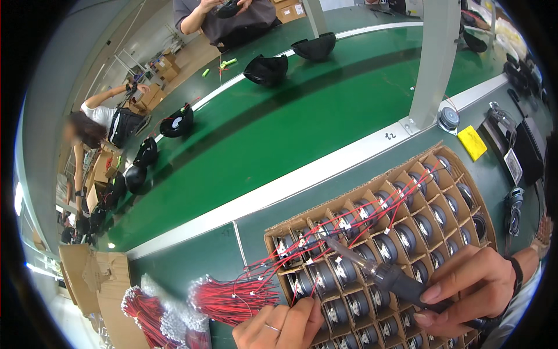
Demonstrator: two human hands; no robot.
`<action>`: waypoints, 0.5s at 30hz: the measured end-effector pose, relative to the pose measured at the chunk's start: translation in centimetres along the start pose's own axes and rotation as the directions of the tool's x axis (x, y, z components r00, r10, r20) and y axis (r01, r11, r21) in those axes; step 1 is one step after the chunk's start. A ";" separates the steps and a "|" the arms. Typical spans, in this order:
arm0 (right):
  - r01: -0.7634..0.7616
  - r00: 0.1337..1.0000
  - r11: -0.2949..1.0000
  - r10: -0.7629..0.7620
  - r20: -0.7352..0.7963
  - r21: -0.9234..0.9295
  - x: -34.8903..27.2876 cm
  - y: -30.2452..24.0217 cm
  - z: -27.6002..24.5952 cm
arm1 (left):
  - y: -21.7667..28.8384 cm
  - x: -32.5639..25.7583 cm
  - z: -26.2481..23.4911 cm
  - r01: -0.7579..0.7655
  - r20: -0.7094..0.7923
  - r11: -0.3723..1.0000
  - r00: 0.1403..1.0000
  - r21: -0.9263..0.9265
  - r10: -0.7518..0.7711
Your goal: Soldering red and black wires onto small speakers arranged in a cardboard tray on an assembly line.
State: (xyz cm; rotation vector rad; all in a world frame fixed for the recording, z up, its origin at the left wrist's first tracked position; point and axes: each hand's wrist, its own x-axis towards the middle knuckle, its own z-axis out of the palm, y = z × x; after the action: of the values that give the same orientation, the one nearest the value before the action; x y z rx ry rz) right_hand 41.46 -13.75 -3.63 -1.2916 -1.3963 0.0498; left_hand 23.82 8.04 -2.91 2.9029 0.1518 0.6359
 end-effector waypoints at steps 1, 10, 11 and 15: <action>0.000 1.000 1.000 0.000 0.001 0.005 0.0 0.1 0.1 | -0.1 -0.1 0.0 0.004 0.003 1.000 1.000 0.003 -0.004; 0.007 1.000 0.999 -0.008 0.026 0.046 -0.4 0.2 -0.3 | 0.1 0.0 0.1 -0.003 -0.010 1.000 1.000 -0.004 0.002; 0.009 1.000 0.999 -0.010 0.024 0.048 -0.4 0.2 -0.3 | 0.1 0.1 0.1 -0.003 -0.012 1.000 1.000 -0.005 0.003; 0.016 0.999 0.999 -0.018 0.028 0.050 -0.2 0.4 0.0 | -0.1 -0.1 0.1 0.010 -0.014 1.000 1.000 -0.002 -0.010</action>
State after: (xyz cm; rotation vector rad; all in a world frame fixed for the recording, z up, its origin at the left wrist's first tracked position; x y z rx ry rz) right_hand 41.65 -13.75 -4.00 -1.2423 -1.4217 0.0906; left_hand 23.74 8.08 -3.08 2.8950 0.1679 0.6541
